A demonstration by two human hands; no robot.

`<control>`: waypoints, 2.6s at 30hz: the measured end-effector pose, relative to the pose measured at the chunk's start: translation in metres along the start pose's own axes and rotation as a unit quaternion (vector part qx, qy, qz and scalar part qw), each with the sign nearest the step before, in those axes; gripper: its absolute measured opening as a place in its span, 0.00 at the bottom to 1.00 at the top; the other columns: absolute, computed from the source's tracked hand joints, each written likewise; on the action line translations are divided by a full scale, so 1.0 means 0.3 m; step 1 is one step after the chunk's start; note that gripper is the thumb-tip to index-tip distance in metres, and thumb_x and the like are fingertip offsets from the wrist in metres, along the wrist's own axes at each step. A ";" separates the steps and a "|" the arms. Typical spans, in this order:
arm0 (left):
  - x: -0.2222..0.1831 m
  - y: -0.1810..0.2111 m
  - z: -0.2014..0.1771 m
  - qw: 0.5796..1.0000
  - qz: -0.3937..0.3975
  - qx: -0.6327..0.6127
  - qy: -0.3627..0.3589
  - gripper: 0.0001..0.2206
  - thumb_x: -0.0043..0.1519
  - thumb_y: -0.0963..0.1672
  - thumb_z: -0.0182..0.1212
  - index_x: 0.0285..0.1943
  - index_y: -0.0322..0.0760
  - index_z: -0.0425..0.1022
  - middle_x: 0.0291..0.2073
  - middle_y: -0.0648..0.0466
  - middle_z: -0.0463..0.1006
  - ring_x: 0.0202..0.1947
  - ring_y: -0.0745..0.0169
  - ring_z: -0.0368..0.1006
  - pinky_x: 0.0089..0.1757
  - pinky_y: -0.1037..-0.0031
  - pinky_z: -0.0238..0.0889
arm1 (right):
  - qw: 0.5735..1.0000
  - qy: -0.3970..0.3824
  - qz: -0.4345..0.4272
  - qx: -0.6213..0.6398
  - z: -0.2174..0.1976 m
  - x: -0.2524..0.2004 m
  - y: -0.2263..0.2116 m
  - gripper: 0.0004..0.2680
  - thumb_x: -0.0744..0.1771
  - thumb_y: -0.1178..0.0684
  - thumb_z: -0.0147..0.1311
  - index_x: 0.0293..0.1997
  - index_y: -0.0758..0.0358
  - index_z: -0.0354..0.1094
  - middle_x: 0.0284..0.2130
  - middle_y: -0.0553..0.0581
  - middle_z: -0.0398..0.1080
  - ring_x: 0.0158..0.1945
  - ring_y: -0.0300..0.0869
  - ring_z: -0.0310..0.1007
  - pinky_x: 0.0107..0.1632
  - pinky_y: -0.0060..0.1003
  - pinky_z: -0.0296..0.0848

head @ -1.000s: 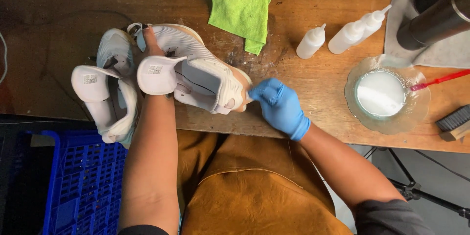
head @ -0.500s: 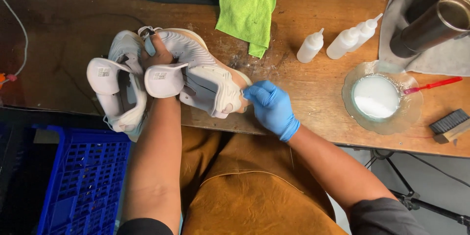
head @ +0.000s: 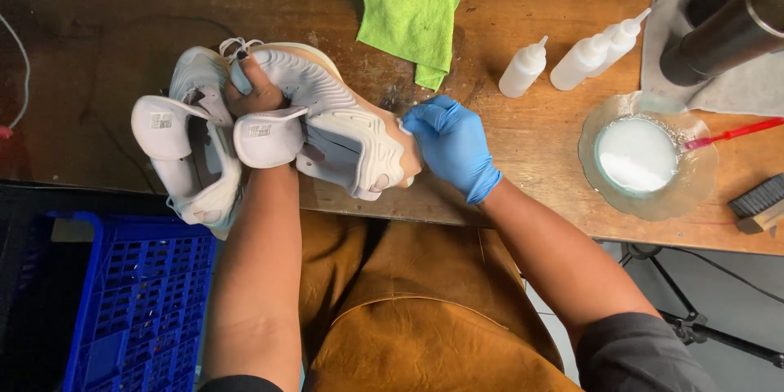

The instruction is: Cleaning the soles and edges of sneakers using a cotton swab and cleaning solution at a workbench.

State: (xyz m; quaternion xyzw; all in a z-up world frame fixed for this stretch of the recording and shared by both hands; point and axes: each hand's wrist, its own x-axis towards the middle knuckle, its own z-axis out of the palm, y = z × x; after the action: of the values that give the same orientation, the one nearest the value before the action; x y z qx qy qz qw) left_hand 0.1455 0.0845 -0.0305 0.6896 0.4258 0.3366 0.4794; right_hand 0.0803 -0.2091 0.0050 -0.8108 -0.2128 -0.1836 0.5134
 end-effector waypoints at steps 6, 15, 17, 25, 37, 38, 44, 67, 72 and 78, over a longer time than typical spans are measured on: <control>-0.028 0.063 -0.008 1.000 -0.003 -0.008 0.003 0.34 0.60 0.63 0.55 0.54 0.33 0.77 0.50 0.39 0.80 0.55 0.41 0.77 0.57 0.60 0.69 | 0.999 -0.043 -0.003 -0.008 -0.107 0.012 -0.009 0.05 0.67 0.60 0.63 0.34 0.53 0.78 0.31 0.48 0.75 0.38 0.47 0.79 0.47 0.38 0.77; 0.040 -0.034 0.039 0.998 0.028 -0.027 0.039 0.29 0.59 0.61 0.62 0.53 0.37 0.80 0.46 0.43 0.84 0.50 0.44 0.81 0.54 0.61 0.75 | 0.978 -0.055 -0.104 -0.171 -0.045 -0.054 -0.051 0.04 0.66 0.60 0.59 0.38 0.53 0.76 0.33 0.49 0.73 0.34 0.49 0.77 0.37 0.41 0.78; 0.038 -0.029 0.038 0.999 0.026 -0.021 0.036 0.29 0.59 0.61 0.62 0.53 0.37 0.80 0.46 0.42 0.83 0.50 0.44 0.81 0.53 0.60 0.74 | 0.970 -0.063 -0.131 -0.192 -0.082 -0.146 -0.086 0.05 0.66 0.60 0.58 0.38 0.51 0.76 0.33 0.47 0.73 0.33 0.47 0.76 0.37 0.40 0.77; 0.034 -0.066 0.018 0.999 0.023 0.042 0.002 0.28 0.60 0.59 0.60 0.54 0.35 0.79 0.47 0.41 0.82 0.51 0.42 0.79 0.53 0.58 0.74 | 0.987 -0.036 -0.068 -0.143 0.002 -0.007 -0.067 0.04 0.66 0.59 0.60 0.37 0.51 0.76 0.33 0.49 0.73 0.34 0.49 0.77 0.39 0.41 0.80; 0.053 -0.148 -0.011 0.989 0.007 0.131 -0.063 0.26 0.62 0.57 0.58 0.55 0.32 0.77 0.48 0.38 0.80 0.52 0.38 0.77 0.52 0.55 0.73 | 0.993 -0.069 -0.015 -0.093 -0.045 -0.054 -0.114 0.04 0.66 0.59 0.60 0.35 0.54 0.74 0.31 0.49 0.73 0.33 0.49 0.78 0.39 0.40 0.80; 0.059 -0.154 -0.010 0.987 0.005 0.144 -0.070 0.26 0.62 0.57 0.57 0.55 0.32 0.76 0.48 0.37 0.80 0.52 0.38 0.77 0.52 0.55 0.73 | 0.989 -0.059 -0.056 -0.127 -0.024 -0.020 -0.105 0.03 0.67 0.60 0.59 0.35 0.54 0.74 0.31 0.49 0.72 0.32 0.49 0.77 0.38 0.41 0.78; 0.050 -0.122 -0.019 0.980 0.009 0.170 -0.099 0.25 0.63 0.55 0.56 0.56 0.30 0.75 0.49 0.36 0.79 0.53 0.36 0.76 0.51 0.53 0.73 | 0.968 -0.050 -0.137 -0.206 -0.044 -0.121 -0.082 0.05 0.67 0.57 0.54 0.39 0.49 0.74 0.33 0.48 0.70 0.30 0.47 0.73 0.35 0.42 0.74; -0.078 0.204 -0.086 0.943 0.088 0.258 -0.188 0.23 0.66 0.50 0.52 0.58 0.25 0.72 0.51 0.30 0.75 0.55 0.30 0.73 0.49 0.47 0.71 | 0.610 -0.046 0.420 0.670 -0.302 -0.333 -0.137 0.05 0.71 0.56 0.48 0.43 0.61 0.72 0.30 0.57 0.71 0.25 0.40 0.66 0.32 0.35 0.67; -0.099 0.291 -0.084 0.928 0.112 0.289 -0.206 0.22 0.67 0.49 0.50 0.59 0.24 0.71 0.52 0.29 0.74 0.55 0.28 0.72 0.49 0.46 0.71 | 0.680 -0.021 0.443 0.584 -0.337 -0.430 -0.077 0.03 0.70 0.58 0.51 0.42 0.64 0.70 0.29 0.59 0.73 0.24 0.40 0.66 0.31 0.36 0.69; -0.143 0.335 -0.122 0.909 0.137 0.318 -0.233 0.21 0.68 0.48 0.49 0.59 0.22 0.70 0.53 0.27 0.73 0.56 0.27 0.71 0.48 0.44 0.70 | 0.716 0.004 0.452 0.532 -0.368 -0.493 -0.074 0.05 0.67 0.65 0.54 0.45 0.67 0.70 0.32 0.60 0.74 0.29 0.45 0.71 0.35 0.40 0.71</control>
State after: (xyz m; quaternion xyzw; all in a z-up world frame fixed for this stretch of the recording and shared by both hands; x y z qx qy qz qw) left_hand 0.1224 0.0413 0.0738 0.9158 0.2879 0.0759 0.2697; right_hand -0.0648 -0.3245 -0.0098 -0.4030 0.1185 0.2109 0.8827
